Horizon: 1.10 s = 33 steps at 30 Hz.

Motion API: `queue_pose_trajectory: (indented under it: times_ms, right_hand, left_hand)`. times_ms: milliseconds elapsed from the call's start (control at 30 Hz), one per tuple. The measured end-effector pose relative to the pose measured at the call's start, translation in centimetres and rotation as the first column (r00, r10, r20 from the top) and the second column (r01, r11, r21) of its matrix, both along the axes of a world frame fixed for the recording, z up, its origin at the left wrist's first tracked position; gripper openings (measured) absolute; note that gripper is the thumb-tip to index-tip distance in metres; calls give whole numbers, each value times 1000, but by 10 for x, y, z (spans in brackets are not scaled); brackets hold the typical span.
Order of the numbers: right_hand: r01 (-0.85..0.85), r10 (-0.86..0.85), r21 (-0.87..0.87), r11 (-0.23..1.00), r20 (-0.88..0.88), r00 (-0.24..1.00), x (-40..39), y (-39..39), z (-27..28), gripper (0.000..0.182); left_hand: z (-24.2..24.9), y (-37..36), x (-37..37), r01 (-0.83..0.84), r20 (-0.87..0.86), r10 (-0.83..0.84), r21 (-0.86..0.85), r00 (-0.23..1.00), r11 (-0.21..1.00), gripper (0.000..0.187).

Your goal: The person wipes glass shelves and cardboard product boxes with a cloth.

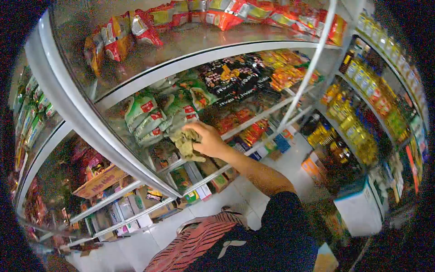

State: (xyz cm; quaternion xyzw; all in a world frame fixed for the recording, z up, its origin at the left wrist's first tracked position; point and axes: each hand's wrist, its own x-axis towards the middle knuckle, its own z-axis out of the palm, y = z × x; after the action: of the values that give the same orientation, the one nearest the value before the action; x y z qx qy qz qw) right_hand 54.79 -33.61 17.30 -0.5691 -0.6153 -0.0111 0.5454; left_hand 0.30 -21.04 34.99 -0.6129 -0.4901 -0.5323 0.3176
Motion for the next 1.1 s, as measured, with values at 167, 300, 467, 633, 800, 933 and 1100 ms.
queue_pose_trajectory:
  times_ms: [167,300,467,633,800,933,1100]
  right_hand:
    - [-11,63,-341,940,142,988,84,7,-58,37]
    - [283,-84,-507,814,380,921,132,23,-84,45]
    - [288,36,-440,851,595,803,141,11,-73,49]
    - [-505,491,-129,854,-126,862,104,-84,132,17]
    - [-735,685,104,670,295,666,105,-177,206,16]
    - [-610,501,175,773,422,756,117,-208,222,16]
    - [-414,239,316,854,470,850,128,-229,223,15]
  left_hand:
    - [6,-59,48,-81,2,81,96,997,992,35]
    - [12,-114,99,-67,1,68,204,998,977,34]
    - [6,-159,179,209,-58,-201,213,978,954,33]
    - [-21,-182,268,806,76,-903,-488,422,335,32]
    - [-21,-185,285,611,288,-921,-689,-262,-389,31]
    - [-5,-179,278,590,246,-909,-698,-336,-406,30]
    - [6,-182,271,623,199,-937,-704,-287,-341,30]
